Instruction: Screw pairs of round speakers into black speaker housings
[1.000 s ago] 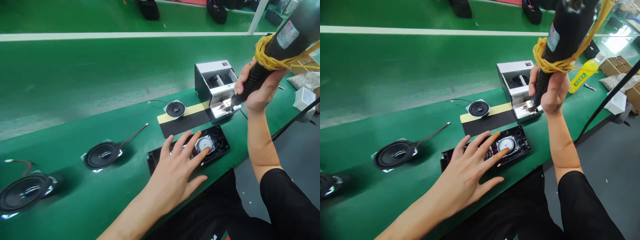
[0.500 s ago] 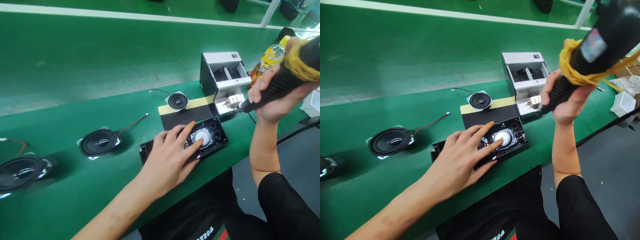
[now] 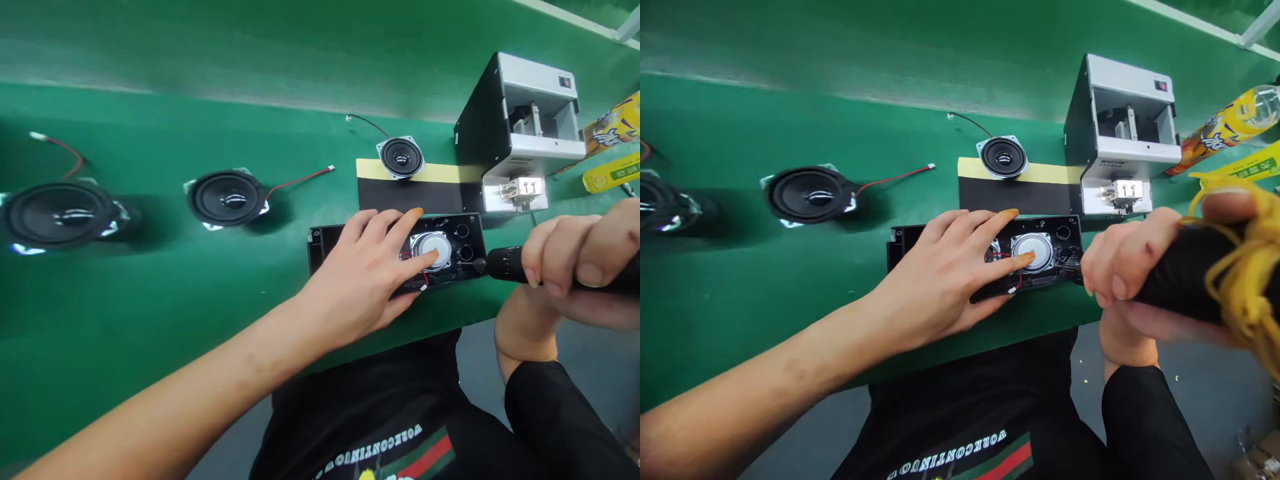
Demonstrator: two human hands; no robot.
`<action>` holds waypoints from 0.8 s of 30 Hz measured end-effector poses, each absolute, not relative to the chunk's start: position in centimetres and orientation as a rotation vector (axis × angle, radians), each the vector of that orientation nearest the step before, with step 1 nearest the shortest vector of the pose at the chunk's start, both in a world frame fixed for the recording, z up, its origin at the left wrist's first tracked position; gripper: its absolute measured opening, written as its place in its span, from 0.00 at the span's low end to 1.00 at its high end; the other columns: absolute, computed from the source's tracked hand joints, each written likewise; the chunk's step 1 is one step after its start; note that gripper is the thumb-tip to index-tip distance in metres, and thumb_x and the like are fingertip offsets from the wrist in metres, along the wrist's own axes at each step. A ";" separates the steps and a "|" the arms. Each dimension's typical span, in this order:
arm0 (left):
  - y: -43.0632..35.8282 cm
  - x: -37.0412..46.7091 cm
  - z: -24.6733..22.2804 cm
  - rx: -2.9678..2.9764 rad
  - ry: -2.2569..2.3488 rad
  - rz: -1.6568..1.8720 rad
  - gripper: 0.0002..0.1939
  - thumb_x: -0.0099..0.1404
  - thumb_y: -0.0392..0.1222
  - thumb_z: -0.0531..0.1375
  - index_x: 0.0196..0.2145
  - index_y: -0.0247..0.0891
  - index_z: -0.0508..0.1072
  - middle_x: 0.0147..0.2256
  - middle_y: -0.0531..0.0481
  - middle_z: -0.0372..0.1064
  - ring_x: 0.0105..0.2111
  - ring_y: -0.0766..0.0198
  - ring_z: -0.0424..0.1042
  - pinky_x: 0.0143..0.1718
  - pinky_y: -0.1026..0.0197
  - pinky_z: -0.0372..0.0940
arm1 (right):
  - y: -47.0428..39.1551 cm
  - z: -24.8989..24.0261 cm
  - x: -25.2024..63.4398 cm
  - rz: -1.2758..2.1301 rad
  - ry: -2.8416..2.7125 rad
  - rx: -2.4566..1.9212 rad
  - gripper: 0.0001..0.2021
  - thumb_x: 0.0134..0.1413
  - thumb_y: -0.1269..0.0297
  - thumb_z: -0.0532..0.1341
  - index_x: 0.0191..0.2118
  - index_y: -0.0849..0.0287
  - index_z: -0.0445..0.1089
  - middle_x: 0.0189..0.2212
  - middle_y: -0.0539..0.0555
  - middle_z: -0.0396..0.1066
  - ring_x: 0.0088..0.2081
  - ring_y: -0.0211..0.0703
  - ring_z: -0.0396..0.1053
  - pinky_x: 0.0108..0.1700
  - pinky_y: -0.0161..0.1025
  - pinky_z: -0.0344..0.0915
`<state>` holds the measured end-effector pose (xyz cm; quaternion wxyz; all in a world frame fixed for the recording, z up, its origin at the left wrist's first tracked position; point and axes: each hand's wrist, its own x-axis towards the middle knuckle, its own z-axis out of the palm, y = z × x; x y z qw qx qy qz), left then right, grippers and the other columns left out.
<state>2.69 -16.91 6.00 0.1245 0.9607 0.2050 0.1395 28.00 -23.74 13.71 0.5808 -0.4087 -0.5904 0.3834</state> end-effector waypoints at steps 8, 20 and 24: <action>-17.0 2.9 6.3 2.785 0.636 0.335 0.27 0.68 0.46 0.70 0.64 0.48 0.79 0.74 0.30 0.60 0.67 0.30 0.66 0.64 0.24 0.64 | -23.3 9.7 26.8 0.727 -1.316 -0.791 0.14 0.66 0.53 0.72 0.33 0.50 0.72 0.19 0.43 0.58 0.13 0.36 0.52 0.15 0.41 0.58; -17.1 3.0 6.0 2.763 0.639 0.351 0.31 0.66 0.47 0.73 0.65 0.47 0.78 0.75 0.29 0.58 0.68 0.29 0.65 0.65 0.26 0.62 | -23.3 10.2 25.7 0.697 -1.252 -0.810 0.19 0.63 0.39 0.73 0.36 0.49 0.76 0.22 0.43 0.56 0.15 0.33 0.53 0.18 0.39 0.59; -17.1 3.0 6.1 2.747 0.652 0.335 0.31 0.66 0.47 0.73 0.65 0.47 0.78 0.76 0.31 0.57 0.69 0.30 0.64 0.67 0.26 0.61 | -23.5 9.4 27.5 0.843 -1.288 -0.762 0.13 0.59 0.48 0.77 0.39 0.47 0.77 0.23 0.45 0.61 0.17 0.37 0.59 0.21 0.42 0.64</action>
